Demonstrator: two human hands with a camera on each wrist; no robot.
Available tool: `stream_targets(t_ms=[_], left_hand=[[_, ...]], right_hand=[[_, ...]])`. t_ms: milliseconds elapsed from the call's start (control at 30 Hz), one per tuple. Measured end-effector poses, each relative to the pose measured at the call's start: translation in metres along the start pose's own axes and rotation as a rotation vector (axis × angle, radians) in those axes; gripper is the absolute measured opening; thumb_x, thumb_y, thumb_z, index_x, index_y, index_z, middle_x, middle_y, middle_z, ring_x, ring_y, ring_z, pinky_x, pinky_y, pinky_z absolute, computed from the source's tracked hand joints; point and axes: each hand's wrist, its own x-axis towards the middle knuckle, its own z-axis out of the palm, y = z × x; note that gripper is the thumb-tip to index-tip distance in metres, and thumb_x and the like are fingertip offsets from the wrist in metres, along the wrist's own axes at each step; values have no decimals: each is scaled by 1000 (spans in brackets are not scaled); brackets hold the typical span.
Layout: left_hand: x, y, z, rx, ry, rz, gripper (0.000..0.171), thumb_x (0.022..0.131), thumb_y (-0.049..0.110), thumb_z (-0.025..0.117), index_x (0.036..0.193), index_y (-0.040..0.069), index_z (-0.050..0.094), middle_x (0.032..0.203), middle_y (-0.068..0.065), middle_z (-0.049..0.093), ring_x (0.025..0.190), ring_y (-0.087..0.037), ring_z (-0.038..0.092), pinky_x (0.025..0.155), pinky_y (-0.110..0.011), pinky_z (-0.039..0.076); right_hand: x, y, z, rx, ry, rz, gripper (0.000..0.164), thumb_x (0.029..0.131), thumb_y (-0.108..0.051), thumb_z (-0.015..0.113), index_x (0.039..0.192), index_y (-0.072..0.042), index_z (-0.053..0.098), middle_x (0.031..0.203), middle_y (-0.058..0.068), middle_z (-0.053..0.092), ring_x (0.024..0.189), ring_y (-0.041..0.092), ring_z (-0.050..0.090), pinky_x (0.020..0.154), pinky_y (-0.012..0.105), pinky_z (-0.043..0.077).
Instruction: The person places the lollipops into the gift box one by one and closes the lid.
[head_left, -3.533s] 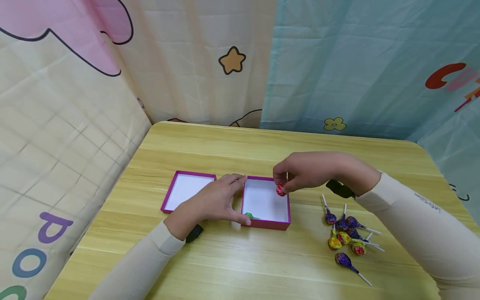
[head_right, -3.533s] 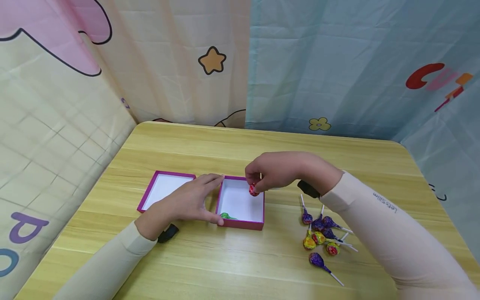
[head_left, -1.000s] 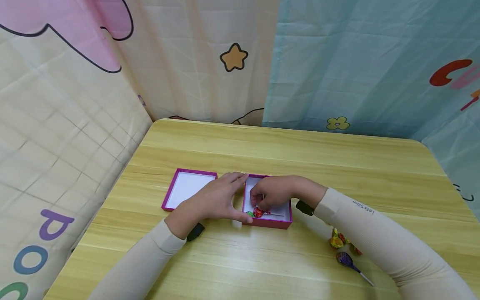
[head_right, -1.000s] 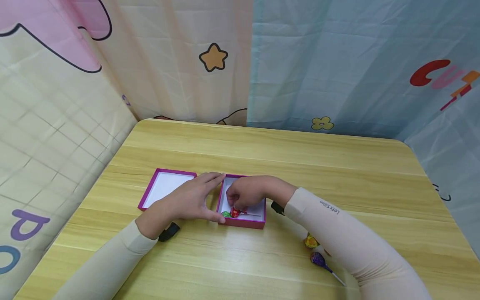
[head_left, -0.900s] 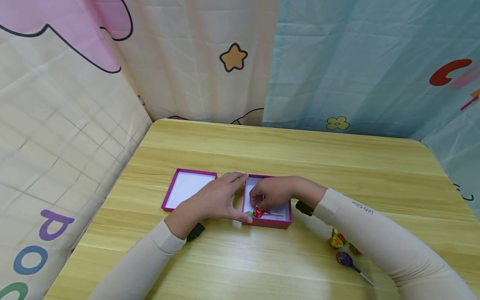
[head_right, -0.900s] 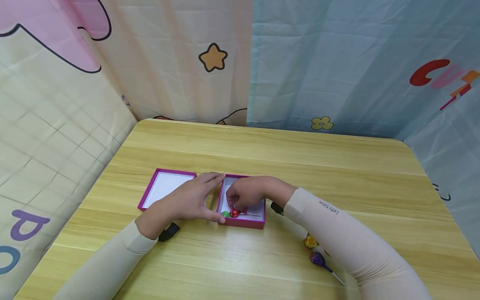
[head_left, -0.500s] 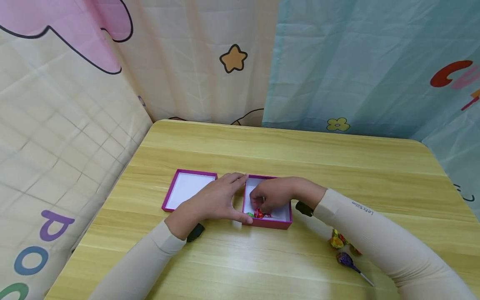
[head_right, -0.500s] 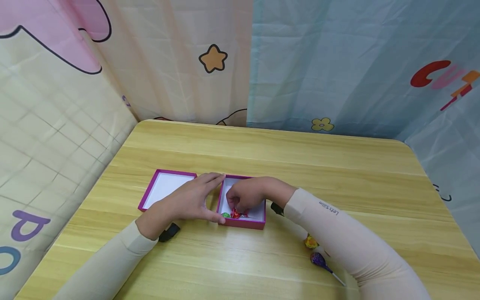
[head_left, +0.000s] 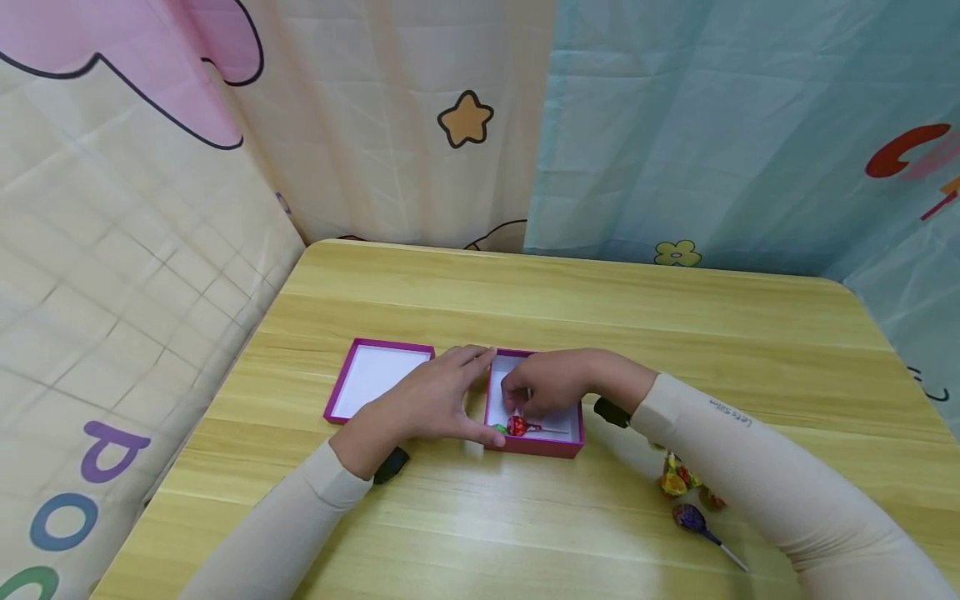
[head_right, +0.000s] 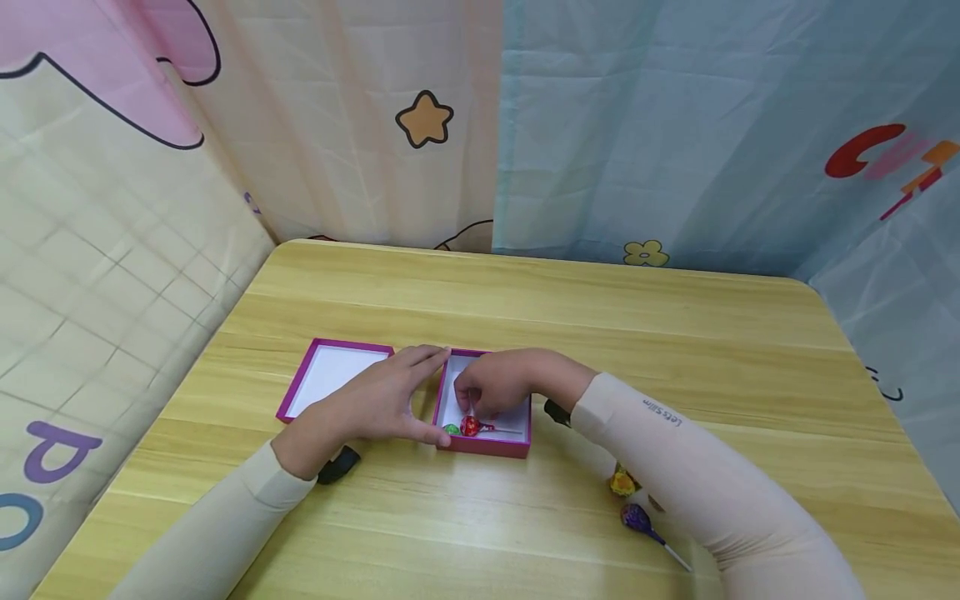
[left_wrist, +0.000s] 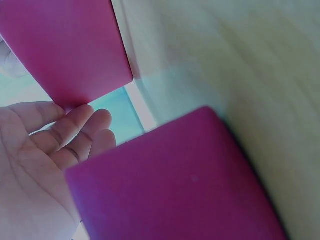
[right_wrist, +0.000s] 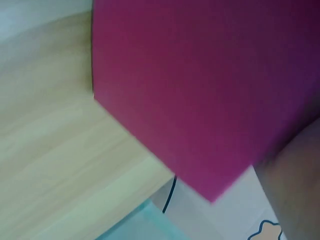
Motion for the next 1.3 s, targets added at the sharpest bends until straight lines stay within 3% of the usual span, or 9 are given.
stream_targets(t_ms=[167, 533, 867, 1067, 1300], left_hand=[[0, 1, 0, 2, 7, -3, 122, 65, 86, 65, 156, 10, 34, 154, -4, 39, 140, -20, 36, 110, -42, 37], [0, 1, 1, 5, 12, -6, 125, 64, 89, 62, 155, 9, 34, 154, -4, 40, 139, -20, 37, 110, -40, 37], [0, 3, 0, 1, -2, -12, 127, 63, 91, 59, 156, 10, 32, 155, -5, 38, 140, -21, 36, 110, -42, 36], [-2, 1, 1, 5, 6, -7, 124, 65, 86, 65, 156, 10, 32, 155, -6, 37, 141, -23, 36, 110, -44, 37], [-5, -1, 3, 3, -3, -2, 122, 66, 84, 66, 156, 10, 31, 156, -5, 37, 141, -22, 36, 110, -44, 37]], right_hand=[[-10, 4, -5, 16, 31, -46, 8, 96, -11, 62, 103, -12, 65, 94, -5, 59, 87, 14, 55, 80, 32, 47], [-43, 7, -19, 95, 67, -70, 10, 98, -10, 61, 107, -11, 64, 91, -5, 60, 85, 14, 54, 76, 32, 48], [-75, 18, -22, 122, 125, -102, 14, 99, -12, 59, 112, -16, 64, 102, -3, 63, 96, 12, 59, 85, 33, 51], [-95, 29, -17, 128, 205, -75, 19, 101, -12, 57, 117, -19, 64, 107, -6, 64, 101, 12, 60, 88, 36, 51], [-115, 39, -4, 169, 236, 8, 17, 101, -15, 58, 117, -20, 63, 106, -8, 63, 101, 13, 59, 86, 35, 52]])
